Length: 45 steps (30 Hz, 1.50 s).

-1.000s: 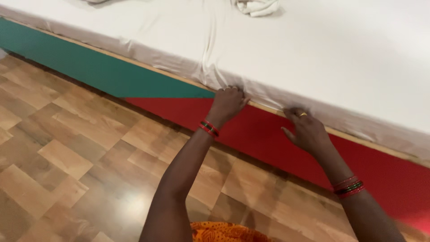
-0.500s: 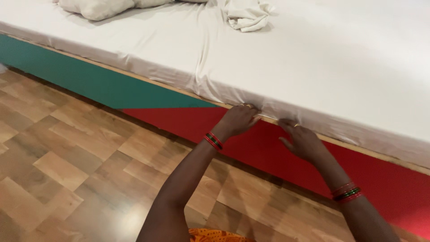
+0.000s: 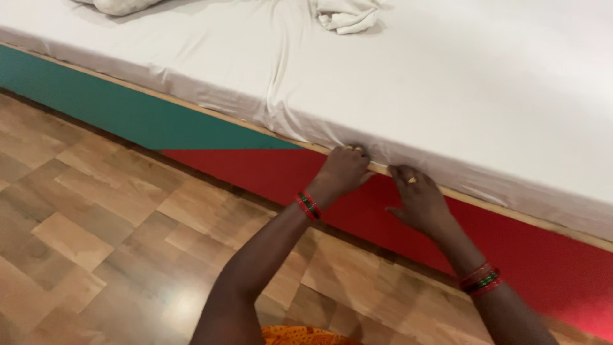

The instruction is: The person tucks a white sheet under the edge of a bed frame using their hands.

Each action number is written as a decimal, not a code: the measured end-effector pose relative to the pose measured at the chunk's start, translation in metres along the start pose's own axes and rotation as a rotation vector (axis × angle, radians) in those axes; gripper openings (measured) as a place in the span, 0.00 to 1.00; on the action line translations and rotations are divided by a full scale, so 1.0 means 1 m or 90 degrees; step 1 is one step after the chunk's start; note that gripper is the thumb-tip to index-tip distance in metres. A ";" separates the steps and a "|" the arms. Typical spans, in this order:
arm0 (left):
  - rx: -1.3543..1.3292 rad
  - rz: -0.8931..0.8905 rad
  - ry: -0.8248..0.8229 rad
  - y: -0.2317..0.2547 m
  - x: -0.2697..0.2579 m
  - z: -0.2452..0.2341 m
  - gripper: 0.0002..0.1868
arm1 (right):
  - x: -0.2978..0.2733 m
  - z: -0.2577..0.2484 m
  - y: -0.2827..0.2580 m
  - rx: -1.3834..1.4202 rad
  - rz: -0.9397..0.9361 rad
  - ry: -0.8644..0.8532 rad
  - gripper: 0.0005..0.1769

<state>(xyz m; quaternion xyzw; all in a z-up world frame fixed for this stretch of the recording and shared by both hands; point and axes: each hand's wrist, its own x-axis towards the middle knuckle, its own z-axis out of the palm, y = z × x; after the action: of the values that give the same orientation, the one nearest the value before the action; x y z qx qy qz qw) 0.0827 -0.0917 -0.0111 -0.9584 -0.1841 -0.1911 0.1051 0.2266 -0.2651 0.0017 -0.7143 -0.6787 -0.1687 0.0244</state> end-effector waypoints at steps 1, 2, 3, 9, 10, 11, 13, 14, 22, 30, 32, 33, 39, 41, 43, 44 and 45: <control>-0.015 -0.003 -0.010 -0.002 0.000 0.003 0.22 | -0.002 0.002 0.002 -0.002 0.009 -0.017 0.56; 0.004 0.028 0.039 -0.003 -0.002 0.005 0.20 | -0.002 0.005 0.001 0.000 0.018 -0.031 0.56; 0.022 0.058 0.088 -0.002 -0.005 0.006 0.18 | -0.002 0.007 0.002 0.003 0.027 -0.045 0.55; -0.104 0.050 0.011 0.012 -0.002 0.002 0.20 | -0.009 0.021 0.009 0.019 0.003 -0.004 0.53; -0.121 0.035 0.007 0.009 0.000 -0.002 0.20 | -0.011 0.019 0.014 0.062 -0.017 0.003 0.51; -0.142 0.029 0.030 0.008 -0.002 -0.004 0.20 | -0.015 0.015 0.021 0.104 -0.038 0.011 0.49; -0.189 0.018 0.075 0.012 -0.008 -0.006 0.21 | -0.019 0.006 0.031 0.178 -0.050 -0.012 0.45; -0.174 0.019 0.068 0.012 -0.006 -0.006 0.22 | -0.024 0.000 0.038 0.211 -0.042 -0.044 0.43; -0.068 0.002 -0.081 0.021 0.002 -0.012 0.30 | -0.049 -0.025 0.070 0.144 0.114 -0.157 0.37; 0.162 0.016 -0.036 0.059 0.022 0.006 0.39 | -0.045 -0.013 0.055 0.040 0.076 -0.031 0.42; 0.143 0.014 -0.014 0.060 0.021 0.002 0.38 | -0.044 -0.013 0.055 0.027 0.070 -0.051 0.44; 0.118 0.018 0.010 0.057 0.017 0.000 0.35 | -0.044 -0.011 0.056 0.020 0.068 -0.061 0.44; -0.062 0.056 -0.030 0.056 0.013 -0.008 0.23 | -0.053 -0.003 0.066 0.099 0.045 -0.012 0.46; -0.124 0.074 -0.010 0.067 0.018 -0.004 0.23 | -0.056 0.001 0.067 0.085 0.027 0.011 0.47; -0.132 0.059 -0.004 0.077 0.022 0.002 0.25 | -0.061 0.005 0.071 0.088 0.002 0.030 0.46; -0.134 0.057 0.001 0.078 0.024 0.002 0.25 | -0.060 0.006 0.074 0.099 -0.014 0.042 0.46; -0.136 0.056 0.005 0.078 0.026 0.001 0.26 | -0.061 0.005 0.077 0.110 -0.030 0.053 0.45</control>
<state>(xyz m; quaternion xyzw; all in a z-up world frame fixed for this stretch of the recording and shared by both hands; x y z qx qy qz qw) 0.1363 -0.1545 -0.0121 -0.9705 -0.1198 -0.2087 0.0116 0.3021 -0.3281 -0.0046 -0.6855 -0.7060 -0.1397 0.1104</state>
